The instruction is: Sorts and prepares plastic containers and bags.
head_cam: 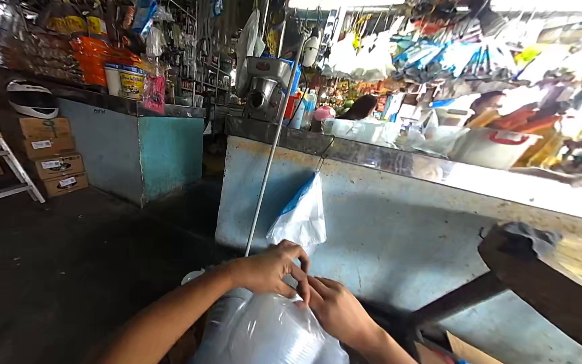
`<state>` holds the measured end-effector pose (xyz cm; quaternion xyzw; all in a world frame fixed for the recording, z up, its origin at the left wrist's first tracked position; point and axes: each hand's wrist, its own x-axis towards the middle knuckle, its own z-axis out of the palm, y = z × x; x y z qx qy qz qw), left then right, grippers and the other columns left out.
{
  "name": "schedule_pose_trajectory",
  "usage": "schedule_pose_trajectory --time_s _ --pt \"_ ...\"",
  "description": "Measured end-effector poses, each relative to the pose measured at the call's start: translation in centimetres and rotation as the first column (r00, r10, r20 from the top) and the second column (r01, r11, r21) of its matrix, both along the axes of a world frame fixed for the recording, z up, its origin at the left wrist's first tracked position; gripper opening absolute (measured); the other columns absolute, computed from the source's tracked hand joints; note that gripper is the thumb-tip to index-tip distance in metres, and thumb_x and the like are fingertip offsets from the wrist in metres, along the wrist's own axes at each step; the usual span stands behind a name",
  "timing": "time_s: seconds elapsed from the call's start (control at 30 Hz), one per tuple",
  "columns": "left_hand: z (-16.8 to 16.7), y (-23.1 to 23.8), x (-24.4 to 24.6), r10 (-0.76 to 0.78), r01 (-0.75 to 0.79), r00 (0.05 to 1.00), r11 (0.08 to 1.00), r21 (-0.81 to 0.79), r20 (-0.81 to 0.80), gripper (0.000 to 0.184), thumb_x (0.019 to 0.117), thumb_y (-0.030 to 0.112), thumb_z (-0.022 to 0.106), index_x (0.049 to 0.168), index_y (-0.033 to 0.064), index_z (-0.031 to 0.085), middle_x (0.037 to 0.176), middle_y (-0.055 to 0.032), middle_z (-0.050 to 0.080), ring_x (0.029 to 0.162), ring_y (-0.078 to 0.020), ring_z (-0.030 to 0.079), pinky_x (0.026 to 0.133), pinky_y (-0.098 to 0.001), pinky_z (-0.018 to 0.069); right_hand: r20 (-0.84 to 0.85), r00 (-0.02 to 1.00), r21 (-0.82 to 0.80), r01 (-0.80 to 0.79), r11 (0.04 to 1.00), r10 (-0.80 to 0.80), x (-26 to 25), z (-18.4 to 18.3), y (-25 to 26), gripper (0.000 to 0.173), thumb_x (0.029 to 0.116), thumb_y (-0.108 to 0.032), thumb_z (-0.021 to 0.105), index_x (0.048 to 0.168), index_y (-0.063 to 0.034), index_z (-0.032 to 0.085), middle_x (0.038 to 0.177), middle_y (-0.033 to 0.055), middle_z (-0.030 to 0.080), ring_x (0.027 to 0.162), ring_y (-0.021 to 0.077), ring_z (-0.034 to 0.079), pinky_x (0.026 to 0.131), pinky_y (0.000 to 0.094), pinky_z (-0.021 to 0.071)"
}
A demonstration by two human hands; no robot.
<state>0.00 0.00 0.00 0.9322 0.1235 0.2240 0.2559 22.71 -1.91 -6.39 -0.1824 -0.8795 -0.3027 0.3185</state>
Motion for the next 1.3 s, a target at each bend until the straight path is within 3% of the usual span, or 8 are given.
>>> schedule_pose_trajectory --time_s 0.23,0.37,0.5,0.67,0.8,0.97,1.1,1.3 --pt "-8.0 1.1 1.6 0.203 -0.231 0.973 0.819 0.525 0.111 0.010 0.0940 0.011 0.068 0.090 0.0078 0.076 0.098 -0.0137 0.069 0.099 -0.0328 0.066 0.088 -0.0470 0.0522 0.141 0.971 -0.374 0.234 0.898 -0.194 0.7 -2.3 1.1 0.012 0.0943 -0.008 0.060 0.087 -0.0008 0.067 0.073 0.0135 0.064 0.055 0.0290 0.066 0.049 0.0433 0.0557" --pt "-13.5 -0.9 2.3 0.231 -0.241 0.941 0.970 0.010 0.247 0.009 0.0900 0.003 0.071 0.094 -0.0006 0.078 0.102 -0.0182 0.072 0.101 -0.0283 0.067 0.094 -0.0383 0.0529 0.222 0.956 -0.801 0.291 0.524 -0.191 1.0 -3.8 -1.7 0.018 0.1016 -0.006 0.053 0.099 0.0062 0.067 0.093 0.0240 0.069 0.083 0.0420 0.071 0.073 0.0592 0.0565" --pt "-17.9 -3.6 3.0 0.473 -0.317 0.820 0.844 -0.434 0.322 0.010 0.0892 0.004 0.071 0.096 -0.0013 0.077 0.102 -0.0132 0.072 0.091 -0.0111 0.066 0.079 -0.0233 0.0532 0.155 0.971 -0.936 0.202 0.288 -0.179 1.4 -7.3 -2.6 0.024 0.1051 -0.012 0.050 0.104 0.0066 0.066 0.095 0.0238 0.068 0.088 0.0388 0.069 0.081 0.0568 0.0534" --pt "-18.5 -4.7 3.5 0.678 -0.452 0.593 0.727 -0.517 0.435 0.009 0.0873 0.009 0.074 0.092 0.0028 0.078 0.092 -0.0032 0.074 0.082 -0.0027 0.066 0.074 -0.0173 0.0543 -0.168 0.918 -0.977 -0.107 0.182 -0.361 0.5 -8.6 -3.3 0.026 0.1064 -0.014 0.046 0.102 0.0023 0.066 0.081 0.0069 0.060 0.062 0.0109 0.056 0.059 0.0297 0.0503" --pt "-17.5 -5.2 3.1 0.734 -0.521 0.548 0.675 -0.522 0.401 0.010 0.0883 0.009 0.072 0.095 0.0039 0.079 0.091 -0.0019 0.074 0.078 -0.0011 0.066 0.071 -0.0156 0.0542 -0.341 0.825 -0.929 -0.222 0.296 -0.451 -0.8 -8.4 -4.0 0.024 0.1051 -0.012 0.048 0.096 -0.0008 0.067 0.075 -0.0010 0.059 0.055 -0.0005 0.050 0.054 0.0178 0.0464" --pt "-16.3 -5.3 3.0 0.722 -0.531 0.588 0.685 -0.499 0.365 0.011 0.0897 0.006 0.069 0.096 0.0015 0.077 0.092 -0.0053 0.072 0.080 -0.0030 0.066 0.074 -0.0166 0.0546 -0.398 0.771 -0.883 -0.175 0.436 -0.497 -2.3 -8.4 -4.0 0.026 0.1031 -0.018 0.050 0.095 -0.0033 0.070 0.076 0.0008 0.064 0.068 0.0074 0.059 0.068 0.0309 0.0500" --pt "-15.1 -5.6 2.6 0.724 -0.642 0.605 0.690 -0.335 0.332 0.016 0.0925 0.004 0.061 0.101 -0.0003 0.074 0.095 -0.0104 0.068 0.083 -0.0107 0.065 0.076 -0.0223 0.0549 -0.507 0.713 -0.814 -0.210 0.542 -0.484 -3.5 -8.9 -4.3 0.024 0.1010 -0.021 0.055 0.095 -0.0051 0.072 0.077 -0.0013 0.064 0.067 0.0045 0.058 0.065 0.0237 0.0499" --pt "-12.4 -6.5 2.4 0.823 -0.730 0.540 0.562 -0.388 0.176 0.024 0.1008 0.012 0.053 0.113 -0.0039 0.066 0.096 -0.0139 0.069 0.085 -0.0187 0.067 0.081 -0.0353 0.0554 -0.571 0.705 -0.511 0.094 0.854 -0.420 -5.9 -8.4 -5.4 0.018 0.0869 -0.031 0.072 0.094 -0.0167 0.080 0.090 0.0015 0.070 0.086 0.0208 0.064 0.074 0.0378 0.0515"
